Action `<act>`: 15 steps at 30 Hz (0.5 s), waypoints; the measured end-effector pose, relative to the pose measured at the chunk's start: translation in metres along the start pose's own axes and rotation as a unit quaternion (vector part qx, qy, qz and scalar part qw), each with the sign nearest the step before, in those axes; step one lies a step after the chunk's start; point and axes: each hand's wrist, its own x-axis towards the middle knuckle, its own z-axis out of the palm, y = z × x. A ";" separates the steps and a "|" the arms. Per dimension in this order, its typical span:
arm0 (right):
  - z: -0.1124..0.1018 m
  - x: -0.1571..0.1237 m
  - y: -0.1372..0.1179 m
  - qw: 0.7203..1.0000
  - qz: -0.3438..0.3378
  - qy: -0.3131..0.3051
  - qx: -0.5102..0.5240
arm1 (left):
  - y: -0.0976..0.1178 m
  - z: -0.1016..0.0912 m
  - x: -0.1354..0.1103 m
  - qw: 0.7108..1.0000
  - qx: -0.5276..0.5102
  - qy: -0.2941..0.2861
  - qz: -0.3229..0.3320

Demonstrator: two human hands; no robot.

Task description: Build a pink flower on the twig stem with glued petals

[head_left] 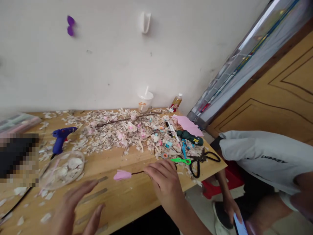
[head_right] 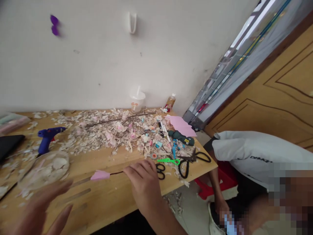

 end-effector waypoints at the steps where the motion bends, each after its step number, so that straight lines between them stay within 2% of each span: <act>1: 0.000 -0.003 -0.003 1.000 -0.003 0.005 0.004 | 0.004 0.008 0.005 0.998 -0.053 -0.031 -0.025; 3: -0.002 -0.009 -0.010 1.000 -0.004 0.014 0.007 | 0.013 0.018 0.015 0.987 -0.151 -0.057 -0.001; 4: -0.004 -0.013 -0.014 1.000 -0.003 0.017 0.006 | 0.017 0.019 0.019 0.987 -0.145 -0.067 0.030; 6: -0.008 -0.021 -0.023 1.000 0.001 0.016 0.000 | 0.024 0.014 0.020 0.988 -0.046 -0.063 0.132; 7: -0.010 -0.024 -0.027 1.000 0.002 0.015 -0.005 | 0.027 0.010 0.018 0.980 0.020 -0.059 0.188; 10: -0.015 -0.033 -0.039 1.000 0.000 0.002 -0.017 | 0.036 -0.003 0.005 0.937 0.154 -0.072 0.304; 12: -0.018 -0.038 -0.045 1.000 -0.007 -0.008 -0.023 | 0.041 -0.006 -0.004 0.925 0.175 -0.096 0.325; 15: -0.023 -0.044 -0.056 0.999 -0.022 -0.016 -0.034 | 0.045 -0.004 -0.017 0.936 0.148 -0.112 0.301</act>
